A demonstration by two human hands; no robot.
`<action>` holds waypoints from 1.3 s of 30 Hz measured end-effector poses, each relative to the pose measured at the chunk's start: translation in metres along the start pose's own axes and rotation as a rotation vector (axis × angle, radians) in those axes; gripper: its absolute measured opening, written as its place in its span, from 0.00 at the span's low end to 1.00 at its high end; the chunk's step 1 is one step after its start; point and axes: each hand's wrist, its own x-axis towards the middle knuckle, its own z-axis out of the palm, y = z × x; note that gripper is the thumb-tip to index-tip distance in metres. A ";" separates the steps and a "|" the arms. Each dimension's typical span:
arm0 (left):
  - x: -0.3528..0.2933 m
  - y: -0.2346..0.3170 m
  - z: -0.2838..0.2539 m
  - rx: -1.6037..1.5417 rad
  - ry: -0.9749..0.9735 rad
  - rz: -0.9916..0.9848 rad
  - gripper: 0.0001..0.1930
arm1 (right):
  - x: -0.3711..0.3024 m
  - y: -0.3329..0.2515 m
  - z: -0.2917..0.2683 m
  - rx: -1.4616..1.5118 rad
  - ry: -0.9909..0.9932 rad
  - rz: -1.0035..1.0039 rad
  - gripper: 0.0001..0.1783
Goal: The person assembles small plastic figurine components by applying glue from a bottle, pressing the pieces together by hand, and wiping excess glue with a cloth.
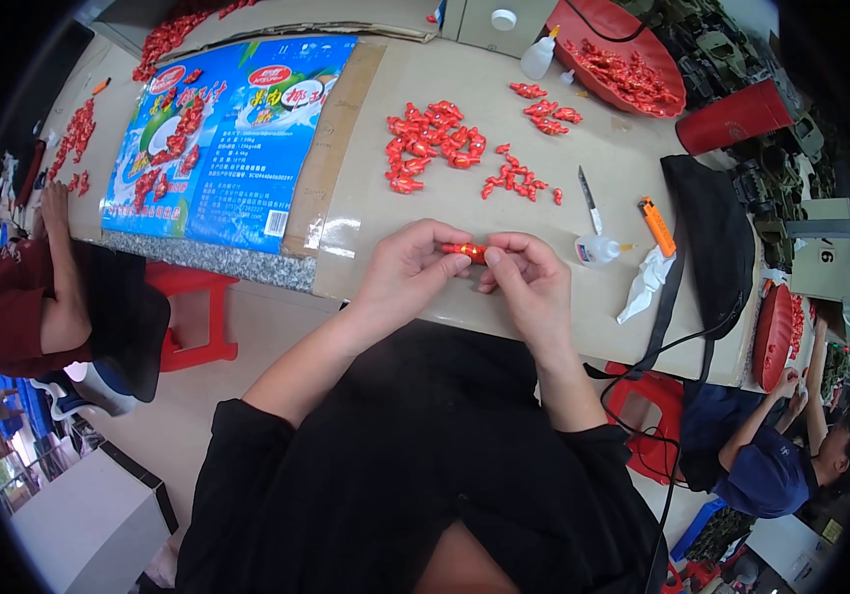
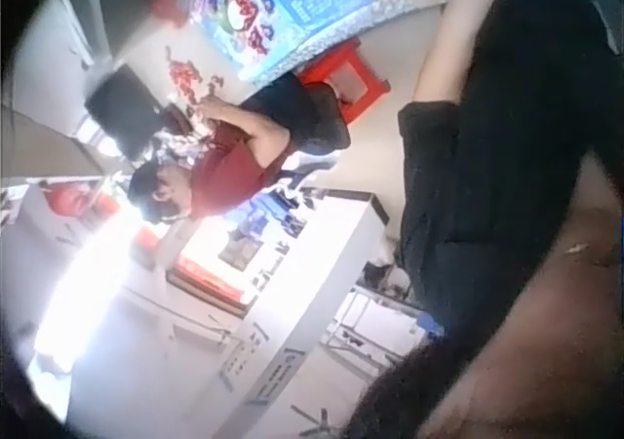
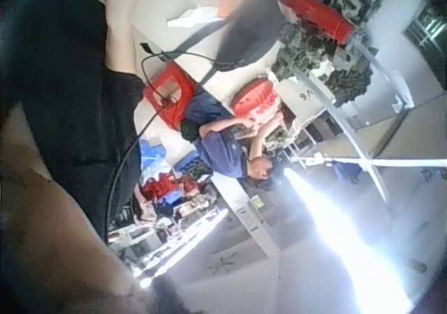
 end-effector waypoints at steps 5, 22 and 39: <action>0.038 0.016 0.008 0.625 0.030 0.269 0.07 | -0.023 -0.001 -0.012 -0.147 0.167 -0.211 0.08; 0.041 0.065 -0.161 1.320 0.828 0.800 0.10 | -0.033 0.001 -0.021 -0.189 0.118 -0.152 0.05; 0.098 0.085 -0.280 1.637 0.631 0.257 0.26 | -0.020 -0.002 0.016 -0.448 -0.122 -0.174 0.04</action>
